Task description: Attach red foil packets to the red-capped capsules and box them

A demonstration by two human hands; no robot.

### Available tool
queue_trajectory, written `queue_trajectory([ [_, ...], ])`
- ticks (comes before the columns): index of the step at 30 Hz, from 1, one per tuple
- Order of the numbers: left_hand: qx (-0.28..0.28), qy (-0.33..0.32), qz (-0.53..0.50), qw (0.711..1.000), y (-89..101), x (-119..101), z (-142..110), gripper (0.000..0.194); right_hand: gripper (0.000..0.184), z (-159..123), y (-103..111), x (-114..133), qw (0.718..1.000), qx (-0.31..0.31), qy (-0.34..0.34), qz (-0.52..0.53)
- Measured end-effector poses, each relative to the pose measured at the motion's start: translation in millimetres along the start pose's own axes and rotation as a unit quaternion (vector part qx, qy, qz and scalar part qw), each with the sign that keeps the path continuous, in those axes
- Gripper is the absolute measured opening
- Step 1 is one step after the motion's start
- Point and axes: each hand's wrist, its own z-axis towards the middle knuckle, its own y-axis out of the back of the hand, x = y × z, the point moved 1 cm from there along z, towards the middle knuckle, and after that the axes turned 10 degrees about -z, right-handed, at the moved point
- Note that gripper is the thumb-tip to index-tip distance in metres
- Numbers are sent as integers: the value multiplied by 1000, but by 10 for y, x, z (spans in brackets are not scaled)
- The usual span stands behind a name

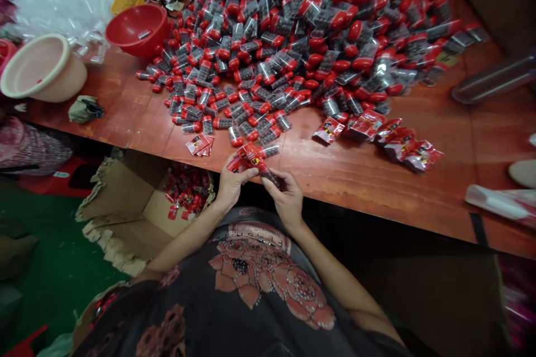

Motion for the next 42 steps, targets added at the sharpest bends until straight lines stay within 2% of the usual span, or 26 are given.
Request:
queue_trajectory([
  [4, -10, -2, -20, 1000, -2, -28, 8, 55, 28, -33, -28, 3, 993, 42, -87, 68],
  [6, -16, -2, -23, 1000, 6, -23, 4, 58, 29, -32, -33, 2, 990, 50, -105, 80],
  [10, -12, 23, -9, 1000, 7, -1, -35, 57, 31, -16, -37, -3, 989, 39, -109, 93],
  [16, 13, 26, 3, 1000, -25, -66, -78, 53, 29, -21, -46, 33, 989, 36, -109, 94],
  [22, 1, 53, 11, 999, 3, -65, -80, 50, 30, -12, -43, 7, 986, 46, -126, 101],
  [27, 19, 71, 9, 997, 23, -48, -61, 44, 31, -1, -29, 23, 990, 55, -111, 69],
  [32, 10, 67, 1, 998, -32, -98, -55, 40, 29, -45, -80, 52, 991, 77, -95, 60],
  [38, 0, 86, 17, 996, -92, -40, -127, 33, 25, -104, -99, -49, 998, 24, -53, 25],
  [42, -5, 71, -4, 997, -82, 38, -114, 35, 24, -75, -89, -57, 994, 26, -85, 63],
])
